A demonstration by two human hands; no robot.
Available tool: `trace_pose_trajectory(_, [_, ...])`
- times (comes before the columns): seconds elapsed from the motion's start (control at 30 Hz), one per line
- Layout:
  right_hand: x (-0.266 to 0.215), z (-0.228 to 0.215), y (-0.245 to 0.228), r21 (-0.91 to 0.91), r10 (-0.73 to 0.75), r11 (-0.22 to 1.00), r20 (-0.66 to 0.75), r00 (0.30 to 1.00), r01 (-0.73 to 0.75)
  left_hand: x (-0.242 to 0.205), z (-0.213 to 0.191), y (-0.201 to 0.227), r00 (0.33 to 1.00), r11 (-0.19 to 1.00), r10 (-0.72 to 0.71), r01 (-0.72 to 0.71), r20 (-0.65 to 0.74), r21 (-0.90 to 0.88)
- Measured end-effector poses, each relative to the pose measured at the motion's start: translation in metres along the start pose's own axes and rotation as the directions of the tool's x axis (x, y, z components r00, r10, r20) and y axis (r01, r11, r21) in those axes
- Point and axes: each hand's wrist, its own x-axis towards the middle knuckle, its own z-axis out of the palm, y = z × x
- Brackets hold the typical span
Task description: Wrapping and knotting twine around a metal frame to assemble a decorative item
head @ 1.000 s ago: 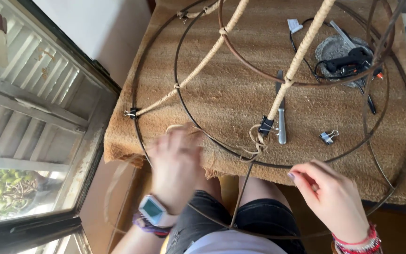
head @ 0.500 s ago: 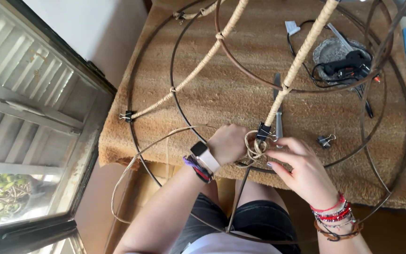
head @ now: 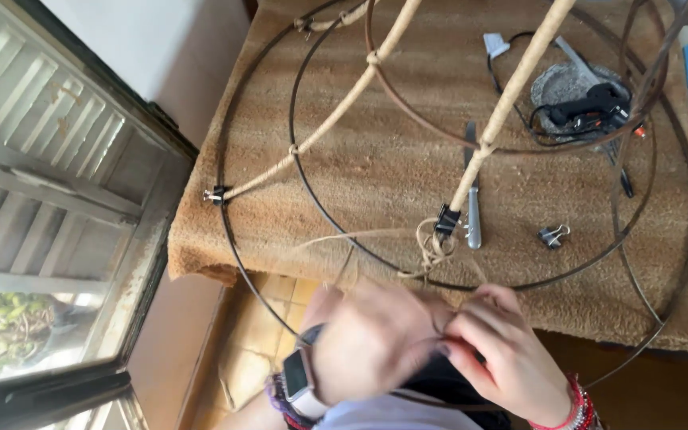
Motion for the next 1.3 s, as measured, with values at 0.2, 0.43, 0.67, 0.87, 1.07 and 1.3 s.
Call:
trace_pose_trajectory(0.2, [-0.052, -0.061, 0.016, -0.159, 0.258, 0.945, -0.181, 0.949, -0.287, -0.024, 0.016, -0.041, 0.995, 0.948, -0.058, 0.079, 0.076, -0.307])
trace_pose_trajectory(0.43, [-0.038, -0.043, -0.017, -0.263, 0.287, 0.902, -0.228, 0.93, -0.343, 0.005, -0.002, 0.036, 0.999, 0.959, -0.03, 0.039, 0.037, -0.281])
trace_pose_trajectory(0.67, [-0.049, -0.065, -0.009, -0.319, 0.226, 0.89, -0.31, 0.923, -0.325, -0.03, 0.0, -0.025, 0.911, 0.901, -0.409, 0.393, 0.057, 0.185])
trace_pose_trajectory(0.87, [-0.029, -0.03, -0.023, -0.343, 0.214, 0.898, -0.204, 0.955, -0.275, -0.008, 0.007, 0.025, 0.891, 0.911, -0.411, 0.407, -0.195, -0.063])
trace_pose_trajectory(1.07, [-0.018, -0.039, -0.03, -0.281, 0.231, 0.919, -0.188, 0.955, -0.278, -0.02, 0.009, 0.004, 0.972, 0.967, -0.202, 0.217, -0.119, 0.131])
trace_pose_trajectory(1.3, [-0.013, -0.018, -0.026, -0.301, 0.27, 0.893, -0.238, 0.933, -0.335, -0.021, 0.001, -0.006, 0.924, 0.909, -0.292, 0.349, -0.248, 0.228])
